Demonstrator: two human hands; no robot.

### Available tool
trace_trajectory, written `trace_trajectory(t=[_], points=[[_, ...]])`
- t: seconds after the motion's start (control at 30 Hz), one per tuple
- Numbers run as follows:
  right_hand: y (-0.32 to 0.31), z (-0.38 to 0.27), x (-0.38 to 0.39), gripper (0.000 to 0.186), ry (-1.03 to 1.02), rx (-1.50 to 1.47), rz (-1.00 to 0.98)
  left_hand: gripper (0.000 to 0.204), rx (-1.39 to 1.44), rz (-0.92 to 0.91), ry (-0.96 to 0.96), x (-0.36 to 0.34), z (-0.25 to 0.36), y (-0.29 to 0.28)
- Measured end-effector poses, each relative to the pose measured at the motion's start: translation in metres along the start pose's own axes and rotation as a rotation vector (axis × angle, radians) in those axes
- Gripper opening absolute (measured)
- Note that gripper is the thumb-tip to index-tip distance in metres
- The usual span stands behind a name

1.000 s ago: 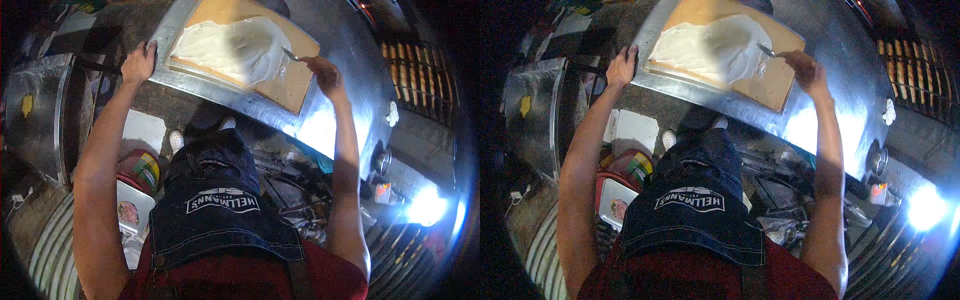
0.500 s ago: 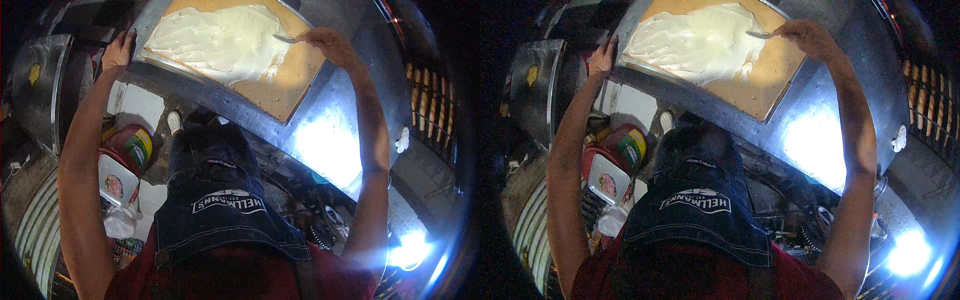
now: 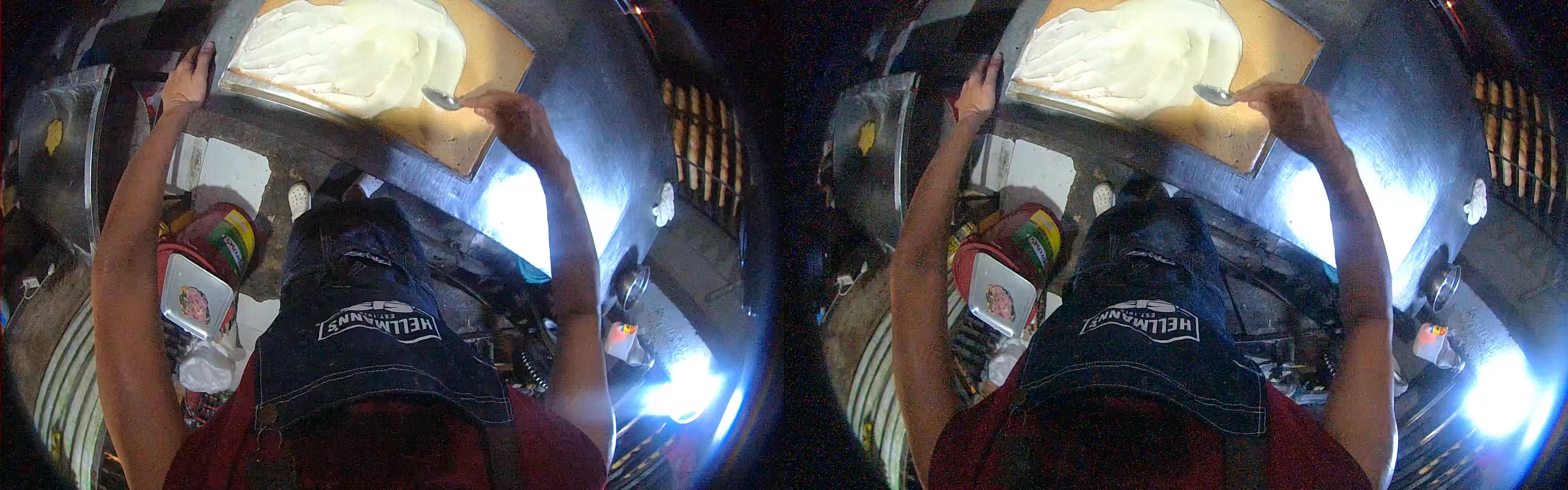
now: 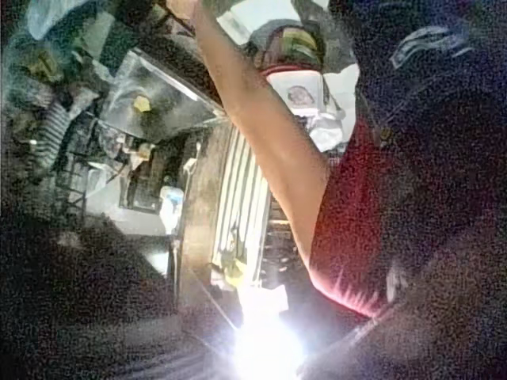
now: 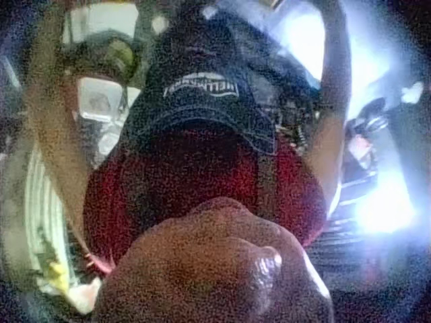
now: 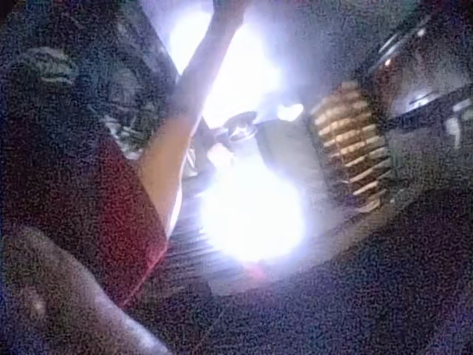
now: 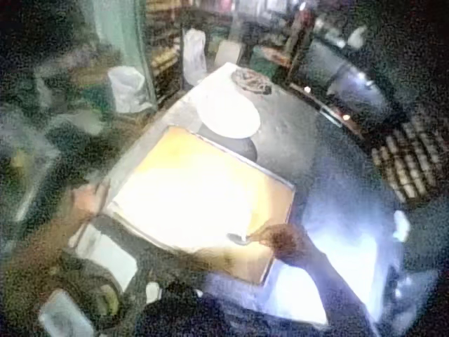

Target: Spreading a white creamy topping or icing onto a rectangular cake layer using a spoon.

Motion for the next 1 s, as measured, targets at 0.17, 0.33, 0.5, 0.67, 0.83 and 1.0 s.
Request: trace_trajectory(t=[0.17,0.33,0.5,0.67,0.83,1.0], points=[[0.023,-0.051,0.031,0.021,0.21,0.073,0.025,0.079,0.023,0.058,0.078,-0.007,-0.023,-0.001],[0.048,-0.079,0.06,0.022,0.341,0.051,0.116,0.077,0.037,-0.008,0.032,0.001,-0.005,-0.001],[0.034,-0.08,0.057,0.029,0.351,0.044,0.195,0.077,0.026,0.014,0.027,0.004,-0.005,-0.005],[0.01,-0.038,0.008,0.033,0.281,0.089,0.209,0.076,0.053,-0.012,0.077,0.001,-0.004,-0.003],[0.042,-0.05,0.011,0.03,0.334,0.058,0.1,0.078,0.048,-0.007,0.08,-0.006,-0.011,0.001],[0.075,-0.102,0.05,0.027,0.434,0.076,0.195,0.079,0.071,0.038,0.112,-0.006,-0.008,0.002]])
Point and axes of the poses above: each hand's wrist, its own x-axis away from the middle knuckle, its own y-axis out of the palm, z = x × y, the point moved 4 cm from there along -x, towards the middle knuckle, and after that the axes turned 6 degrees about y, right-handed, at the moved point
